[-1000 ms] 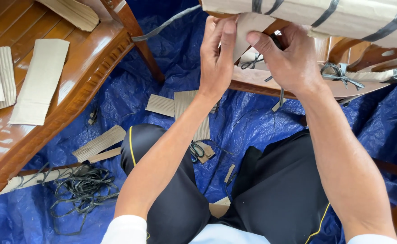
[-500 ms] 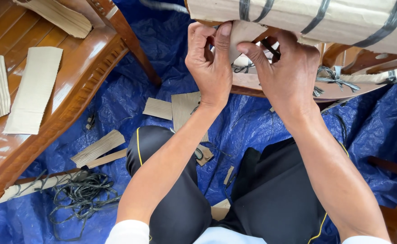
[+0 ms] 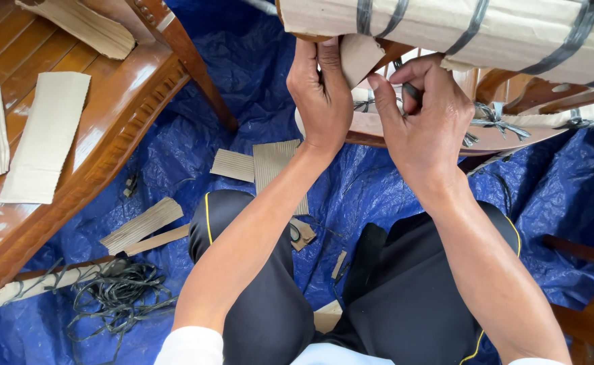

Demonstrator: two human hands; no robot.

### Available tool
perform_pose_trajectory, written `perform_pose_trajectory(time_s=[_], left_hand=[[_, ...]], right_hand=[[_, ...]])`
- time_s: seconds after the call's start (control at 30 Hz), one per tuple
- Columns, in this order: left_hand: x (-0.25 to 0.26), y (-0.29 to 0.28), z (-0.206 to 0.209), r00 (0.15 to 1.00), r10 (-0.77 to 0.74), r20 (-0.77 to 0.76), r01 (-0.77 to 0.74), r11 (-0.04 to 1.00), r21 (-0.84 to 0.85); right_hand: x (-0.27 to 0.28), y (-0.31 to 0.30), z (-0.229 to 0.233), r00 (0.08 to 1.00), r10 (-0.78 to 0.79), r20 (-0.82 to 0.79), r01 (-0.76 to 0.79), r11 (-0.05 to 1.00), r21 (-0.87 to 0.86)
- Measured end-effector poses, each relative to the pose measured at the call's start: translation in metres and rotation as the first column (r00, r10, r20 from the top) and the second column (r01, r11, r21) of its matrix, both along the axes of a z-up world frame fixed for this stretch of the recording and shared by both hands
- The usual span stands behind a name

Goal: Wrap furniture legs with corrugated cardboard and secure them with plastic ties.

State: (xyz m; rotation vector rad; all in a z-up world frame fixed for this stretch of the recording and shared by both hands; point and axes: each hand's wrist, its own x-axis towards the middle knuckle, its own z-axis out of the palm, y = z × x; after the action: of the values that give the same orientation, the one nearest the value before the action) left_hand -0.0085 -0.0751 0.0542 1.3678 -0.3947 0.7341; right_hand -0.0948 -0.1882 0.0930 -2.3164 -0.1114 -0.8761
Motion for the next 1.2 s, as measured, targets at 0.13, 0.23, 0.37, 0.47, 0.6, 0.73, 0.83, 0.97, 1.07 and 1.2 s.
perform_pose_trajectory(time_s=[0.13, 0.23, 0.37, 0.47, 0.6, 0.73, 0.83, 0.97, 1.07, 1.2], left_hand=[[0.008, -0.007, -0.008, 1.000, 0.028, -0.002, -0.028, 1.000, 0.007], [0.008, -0.007, -0.010, 0.999, 0.036, -0.024, -0.036, 0.999, 0.017], [0.003, -0.008, -0.005, 1.000, 0.022, 0.010, -0.021, 0.999, -0.024], [-0.001, -0.008, -0.004, 1.000, 0.008, 0.024, -0.007, 0.998, -0.056], [-0.003, -0.010, -0.012, 0.998, 0.068, 0.009, -0.068, 0.996, -0.050], [-0.010, -0.007, -0.002, 0.991, 0.072, 0.113, -0.067, 0.996, -0.052], [-0.010, -0.004, -0.004, 0.982, 0.118, 0.144, -0.122, 0.992, 0.022], [-0.011, 0.002, -0.007, 0.968, 0.104, 0.228, -0.127, 0.988, 0.089], [-0.018, 0.008, 0.001, 0.962, 0.115, 0.249, -0.152, 0.979, 0.135], [-0.026, 0.015, 0.008, 0.953, 0.101, 0.285, -0.156, 0.972, 0.177]], right_hand=[[-0.008, 0.001, 0.015, 1.000, -0.009, 0.021, 0.010, 0.999, -0.033], [-0.018, 0.008, 0.034, 0.990, 0.095, 0.100, -0.087, 0.993, -0.083], [-0.029, 0.011, 0.047, 0.970, 0.205, 0.129, -0.177, 0.964, -0.200], [-0.031, 0.004, 0.035, 0.968, 0.240, 0.076, -0.226, 0.962, -0.154], [-0.028, -0.001, 0.024, 0.954, 0.293, 0.067, -0.291, 0.956, -0.045], [-0.025, 0.011, 0.040, 0.956, 0.242, 0.164, -0.220, 0.966, -0.138], [-0.023, 0.017, 0.048, 0.947, 0.190, 0.258, -0.118, 0.955, -0.272], [-0.015, 0.016, 0.033, 0.918, 0.272, 0.290, -0.200, 0.946, -0.254], [-0.008, 0.015, 0.019, 0.924, 0.283, 0.259, -0.246, 0.955, -0.166], [0.001, 0.023, 0.022, 0.907, 0.286, 0.309, -0.297, 0.955, -0.012]])
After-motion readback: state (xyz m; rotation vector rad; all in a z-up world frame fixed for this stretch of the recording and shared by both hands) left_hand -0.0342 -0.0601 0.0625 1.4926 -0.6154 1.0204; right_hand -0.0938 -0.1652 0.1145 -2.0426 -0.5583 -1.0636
